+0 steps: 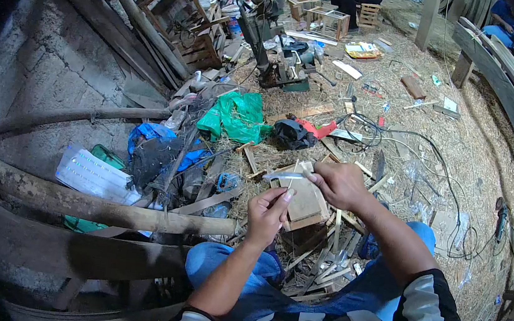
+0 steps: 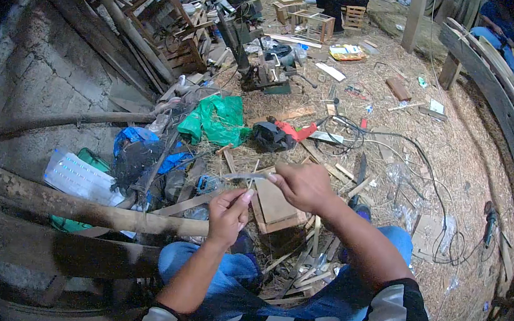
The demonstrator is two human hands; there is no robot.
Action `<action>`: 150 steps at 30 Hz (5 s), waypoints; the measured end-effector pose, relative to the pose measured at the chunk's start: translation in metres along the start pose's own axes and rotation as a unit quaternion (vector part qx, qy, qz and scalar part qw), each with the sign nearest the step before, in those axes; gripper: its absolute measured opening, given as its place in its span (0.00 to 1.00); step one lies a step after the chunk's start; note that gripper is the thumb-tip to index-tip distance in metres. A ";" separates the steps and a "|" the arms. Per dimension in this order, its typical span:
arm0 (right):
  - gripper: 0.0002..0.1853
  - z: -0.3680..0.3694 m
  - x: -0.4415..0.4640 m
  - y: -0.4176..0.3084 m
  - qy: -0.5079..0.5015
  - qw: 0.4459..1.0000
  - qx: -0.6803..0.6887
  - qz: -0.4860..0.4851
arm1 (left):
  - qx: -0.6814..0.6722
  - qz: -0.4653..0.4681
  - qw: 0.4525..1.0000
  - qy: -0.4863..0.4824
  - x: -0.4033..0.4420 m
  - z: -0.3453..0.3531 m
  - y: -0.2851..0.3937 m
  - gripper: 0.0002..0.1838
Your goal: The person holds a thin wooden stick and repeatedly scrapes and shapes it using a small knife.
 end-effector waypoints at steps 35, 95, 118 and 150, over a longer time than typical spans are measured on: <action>0.17 0.010 -0.006 -0.031 -0.048 0.998 0.013 0.028 | -0.004 -0.005 1.000 -0.008 0.004 -0.002 -0.002 0.11; 0.22 0.002 0.000 -0.014 -0.052 0.997 -0.036 0.052 | 0.091 0.022 0.996 0.002 0.000 -0.001 -0.008 0.12; 0.18 0.006 0.019 -0.001 0.054 0.894 0.420 0.148 | -0.017 -0.102 0.991 -0.086 -0.005 0.007 0.003 0.17; 0.22 -0.007 0.018 0.014 -0.029 0.923 0.355 0.144 | -0.023 -0.108 0.985 -0.130 -0.002 -0.010 0.009 0.18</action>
Point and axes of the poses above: each hand's wrist, its own x-axis towards the middle knuckle, its own z-axis out of the palm, y = z × x, the point moved 1 cm from there along x, towards the middle knuckle, and after that the axes turned 7 degrees about x, right-handed, at the moved point
